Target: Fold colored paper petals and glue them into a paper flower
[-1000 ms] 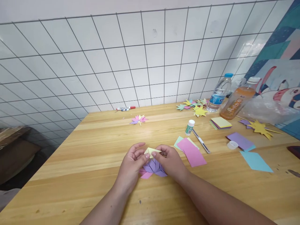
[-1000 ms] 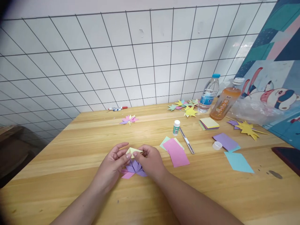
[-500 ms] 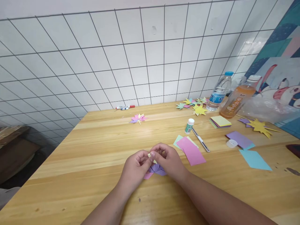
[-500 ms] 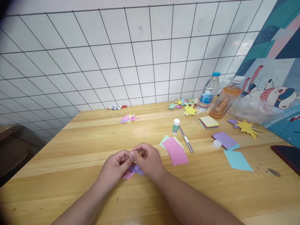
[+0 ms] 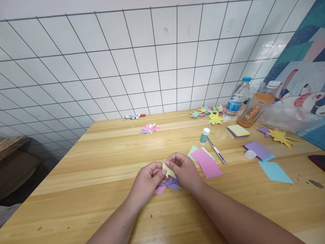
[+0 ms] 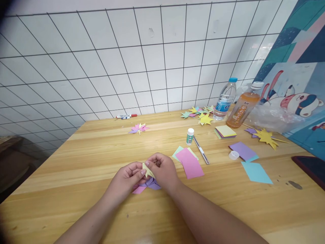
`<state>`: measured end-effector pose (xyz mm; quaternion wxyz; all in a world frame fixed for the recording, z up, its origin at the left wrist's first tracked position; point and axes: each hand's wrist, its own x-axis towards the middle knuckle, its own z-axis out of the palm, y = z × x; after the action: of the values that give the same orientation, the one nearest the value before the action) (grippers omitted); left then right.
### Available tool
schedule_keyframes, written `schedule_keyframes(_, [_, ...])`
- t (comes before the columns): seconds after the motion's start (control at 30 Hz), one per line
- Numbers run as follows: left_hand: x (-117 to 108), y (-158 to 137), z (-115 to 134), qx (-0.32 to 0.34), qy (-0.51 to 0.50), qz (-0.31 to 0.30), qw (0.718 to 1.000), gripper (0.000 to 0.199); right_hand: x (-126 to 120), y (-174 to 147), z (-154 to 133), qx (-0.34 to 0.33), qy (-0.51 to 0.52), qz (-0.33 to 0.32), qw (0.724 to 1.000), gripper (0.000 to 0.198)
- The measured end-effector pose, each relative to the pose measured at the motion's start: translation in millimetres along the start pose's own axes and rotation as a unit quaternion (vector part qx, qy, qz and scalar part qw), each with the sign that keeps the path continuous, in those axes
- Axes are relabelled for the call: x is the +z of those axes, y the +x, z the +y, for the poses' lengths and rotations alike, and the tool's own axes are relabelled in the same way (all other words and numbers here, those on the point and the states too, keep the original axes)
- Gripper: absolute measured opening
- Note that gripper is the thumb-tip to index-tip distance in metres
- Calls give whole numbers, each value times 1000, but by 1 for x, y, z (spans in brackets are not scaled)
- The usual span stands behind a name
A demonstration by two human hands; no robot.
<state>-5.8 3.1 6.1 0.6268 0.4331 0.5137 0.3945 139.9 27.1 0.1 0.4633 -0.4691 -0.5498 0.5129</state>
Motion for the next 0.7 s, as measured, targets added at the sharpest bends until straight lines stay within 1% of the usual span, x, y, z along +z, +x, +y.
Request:
schedule_keyframes(0.07, [-1,0,0,-3,5,2,1000,35,-1,0,0,-6,-7,-3,1000,15])
schedule_keyframes(0.13, [-2,1,1,0,8,11,1000,34,-2,-1,-2,-26,-44,-6,999,14])
schedule_keyframes(0.2, [-4,1,3,8,6,28,1000,34,-2,-3,-4,-75,-111,-10,991,17])
schedule_keyframes(0.27, [-5,0,6,16,-3,49,999,35,-2,-4,-7,-132,-171,-28,976,24])
schedule_keyframes(0.33, [-5,0,8,29,-13,62,998,37,-2,-5,-9,-156,-193,-50,967,25])
schedule_keyframes(0.4, [-5,0,9,44,-14,70,996,38,-2,-5,-9,-149,-188,-57,969,23])
schedule_keyframes(0.5, [-3,0,8,70,1,81,994,36,-2,-4,-6,-132,-178,-35,974,23])
schedule_keyframes(0.6, [-2,0,7,88,11,83,993,35,-2,-4,-1,-123,-175,-20,977,26])
schedule_keyframes(0.7, [-2,-1,9,87,16,85,992,34,-1,-4,1,-93,-154,-7,984,32])
